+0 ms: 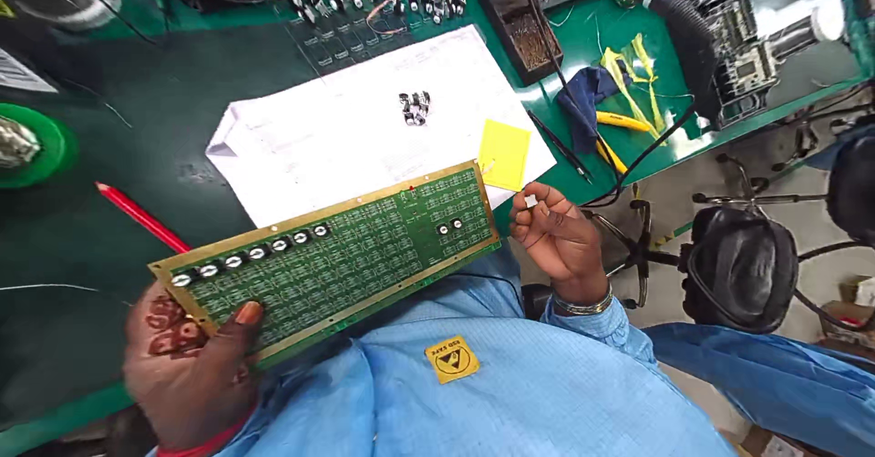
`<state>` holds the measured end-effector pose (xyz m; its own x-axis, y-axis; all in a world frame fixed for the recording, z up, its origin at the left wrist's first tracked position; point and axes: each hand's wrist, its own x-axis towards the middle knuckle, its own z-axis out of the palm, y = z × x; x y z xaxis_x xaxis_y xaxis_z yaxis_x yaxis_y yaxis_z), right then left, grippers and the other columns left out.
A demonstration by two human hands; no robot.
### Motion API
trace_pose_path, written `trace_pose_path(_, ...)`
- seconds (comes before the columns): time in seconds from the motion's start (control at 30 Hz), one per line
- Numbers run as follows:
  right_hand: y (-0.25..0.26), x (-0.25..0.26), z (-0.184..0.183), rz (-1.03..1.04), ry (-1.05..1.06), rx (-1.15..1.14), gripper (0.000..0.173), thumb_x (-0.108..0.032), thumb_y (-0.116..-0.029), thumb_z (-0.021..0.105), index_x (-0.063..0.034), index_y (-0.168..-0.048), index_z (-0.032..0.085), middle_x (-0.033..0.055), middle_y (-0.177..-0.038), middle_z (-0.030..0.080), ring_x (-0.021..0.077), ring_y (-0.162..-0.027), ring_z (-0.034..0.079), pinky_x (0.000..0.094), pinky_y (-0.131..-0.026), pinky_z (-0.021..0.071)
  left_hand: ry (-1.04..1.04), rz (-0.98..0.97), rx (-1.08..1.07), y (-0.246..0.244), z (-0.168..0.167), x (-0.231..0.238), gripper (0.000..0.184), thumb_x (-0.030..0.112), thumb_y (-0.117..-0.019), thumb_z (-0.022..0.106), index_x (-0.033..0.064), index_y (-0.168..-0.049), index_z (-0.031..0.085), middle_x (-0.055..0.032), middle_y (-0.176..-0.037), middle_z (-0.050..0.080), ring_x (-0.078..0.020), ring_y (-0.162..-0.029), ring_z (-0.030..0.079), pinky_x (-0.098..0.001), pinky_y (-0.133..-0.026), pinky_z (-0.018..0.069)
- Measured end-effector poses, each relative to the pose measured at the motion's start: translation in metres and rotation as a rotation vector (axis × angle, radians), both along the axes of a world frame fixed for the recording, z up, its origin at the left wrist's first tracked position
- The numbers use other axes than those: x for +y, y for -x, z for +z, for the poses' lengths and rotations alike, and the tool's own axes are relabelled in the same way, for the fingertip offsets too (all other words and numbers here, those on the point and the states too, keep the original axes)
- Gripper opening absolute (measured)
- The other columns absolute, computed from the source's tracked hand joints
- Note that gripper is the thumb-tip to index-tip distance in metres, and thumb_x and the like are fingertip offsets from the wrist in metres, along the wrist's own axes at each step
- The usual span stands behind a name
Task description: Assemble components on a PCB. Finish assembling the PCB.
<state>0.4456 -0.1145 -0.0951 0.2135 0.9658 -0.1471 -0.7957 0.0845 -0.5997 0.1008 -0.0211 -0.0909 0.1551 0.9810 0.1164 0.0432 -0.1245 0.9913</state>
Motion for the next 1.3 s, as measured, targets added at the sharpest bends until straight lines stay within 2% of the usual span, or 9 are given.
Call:
trace_pose_path(0.23,0.0029,0.0045,-0.0011,0.039,-0.015,0.123,0.019,-0.007,-0.0965,0.065,-0.0048,-0.113,0.073,0.0095,-0.096,0.075,0.0138,-0.084,0.073,0.0269,-0.08,0.0601,0.011,0.006,0.006,-0.0031,0.0038,-0.0007,0.058,-0.001,-0.083,0.062,0.0009,-0.136,0.039,0.0159,-0.12,0.066,-0.0007,-0.11,0.065,-0.0217,-0.097,0.0553)
trace_pose_path(0.53,0.003,0.0047,-0.0032,0.04,-0.025,0.104,0.019,-0.007,-0.0957,0.067,-0.006,-0.113,0.074,0.0089,-0.097,0.075,0.0137,-0.085,0.073,0.027,-0.08,0.0602,0.017,0.007,0.005,-0.0023,0.0037,-0.0011,0.059,-0.001,-0.0835,0.062,0.0003,-0.137,0.038,0.0149,-0.12,0.065,-0.0013,-0.11,0.065,-0.0222,-0.097,0.0552)
trace_pose_path(0.8,0.0039,0.0056,-0.0042,0.036,-0.017,0.086,0.018,-0.01,-0.0973,0.064,-0.0082,-0.112,0.075,0.0056,-0.094,0.075,0.0112,-0.081,0.071,0.0254,-0.076,0.0592,0.012,0.018,0.013,-0.0033,0.0039,-0.0006,0.059,0.0,-0.0827,0.063,-0.0022,-0.136,0.038,0.0154,-0.119,0.065,-0.0002,-0.11,0.065,-0.0216,-0.097,0.0553)
trace_pose_path(1.3,0.0017,0.0066,-0.0098,0.053,-0.021,0.146,0.018,-0.012,-0.0983,0.063,-0.0084,-0.111,0.075,0.0045,-0.089,0.073,0.0116,-0.077,0.07,0.0253,-0.073,0.0586,0.014,0.013,-0.012,-0.0036,0.0036,-0.0013,0.059,-0.002,-0.0822,0.062,-0.0002,-0.136,0.038,0.0153,-0.119,0.066,-0.0009,-0.11,0.066,-0.0218,-0.097,0.0555)
